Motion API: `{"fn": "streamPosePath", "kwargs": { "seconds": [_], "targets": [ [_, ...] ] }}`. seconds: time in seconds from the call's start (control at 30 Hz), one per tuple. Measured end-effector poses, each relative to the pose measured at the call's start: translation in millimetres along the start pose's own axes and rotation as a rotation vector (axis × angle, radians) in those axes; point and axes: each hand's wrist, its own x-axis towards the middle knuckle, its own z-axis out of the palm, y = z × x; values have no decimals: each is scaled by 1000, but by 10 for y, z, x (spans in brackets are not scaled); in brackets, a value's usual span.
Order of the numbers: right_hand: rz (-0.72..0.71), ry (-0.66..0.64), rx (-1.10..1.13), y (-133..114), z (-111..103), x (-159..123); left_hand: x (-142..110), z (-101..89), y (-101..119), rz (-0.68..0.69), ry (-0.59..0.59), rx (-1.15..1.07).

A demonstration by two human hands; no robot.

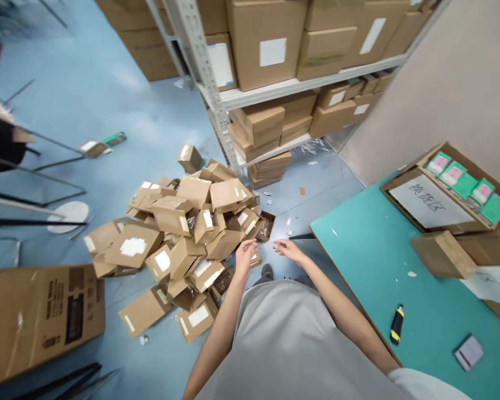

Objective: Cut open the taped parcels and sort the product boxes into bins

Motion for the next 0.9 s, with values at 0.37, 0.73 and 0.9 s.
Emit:
{"fn": "streamPosePath", "kwargs": {
  "seconds": [0.37, 0.73, 0.9],
  "targets": [
    [25, 574, 404, 562, -718, -1223, 90, 1398, 166, 4, -558, 204],
    [-122, 1088, 739, 893, -533, -2767, -1112, 2546, -446, -159, -1144, 529],
    [-160, 1138, 776, 1134, -662, -3082, -1714, 2670, -573, -141, -1276, 580]
  ]
}}
